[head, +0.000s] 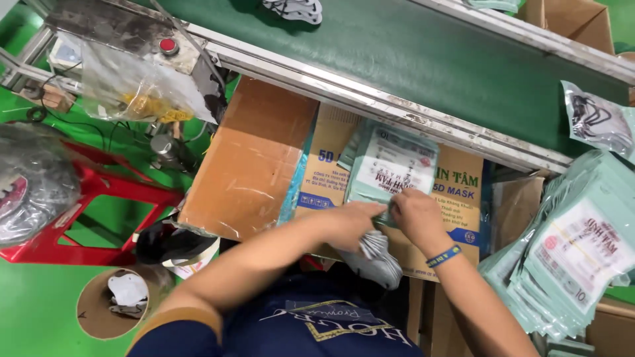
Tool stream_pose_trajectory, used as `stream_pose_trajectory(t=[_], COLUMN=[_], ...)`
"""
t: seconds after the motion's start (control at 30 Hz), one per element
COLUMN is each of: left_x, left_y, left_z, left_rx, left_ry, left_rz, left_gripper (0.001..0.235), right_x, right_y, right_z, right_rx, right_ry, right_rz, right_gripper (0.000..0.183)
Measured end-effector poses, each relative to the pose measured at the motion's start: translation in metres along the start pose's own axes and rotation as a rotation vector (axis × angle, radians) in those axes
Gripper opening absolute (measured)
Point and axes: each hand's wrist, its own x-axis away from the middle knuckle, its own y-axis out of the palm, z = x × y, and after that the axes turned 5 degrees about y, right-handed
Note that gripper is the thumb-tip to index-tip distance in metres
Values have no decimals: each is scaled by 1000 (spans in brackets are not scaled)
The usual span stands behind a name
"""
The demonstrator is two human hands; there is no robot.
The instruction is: Packing face masks into plastic bags and placing them on a conveyor belt.
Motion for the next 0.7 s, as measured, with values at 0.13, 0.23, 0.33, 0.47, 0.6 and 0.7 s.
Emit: stream_pose_trajectory(t=[0.13,0.23,0.33,0.47,0.6,0.7], left_x=[-22,-24,18,53,50,29], left_y=[2,21,-46,-82,-72,-41], left_z=[25,-4,7,2,-7,-3], left_rx=[-48,-209,315,722,481,356], left_ry=[-139,52,-252,208,-224,-337], left_rz=[-97,35,-96,277,447,656], left_gripper=[51,57,43,38,31,28], right_x=[-17,-25,-25,-18,-17,-13], right_y=[-16,-42,-68,-110,-103,-76], right_z=[-24,-44,-41,-54,-73,-111], right_rx=[31,-220,-364,-507,-621,-305], right_ry=[82,-140,50,241,261,99], right_rz=[154,277,338,-1,-55,293], right_gripper=[41,35,20,26,28,39])
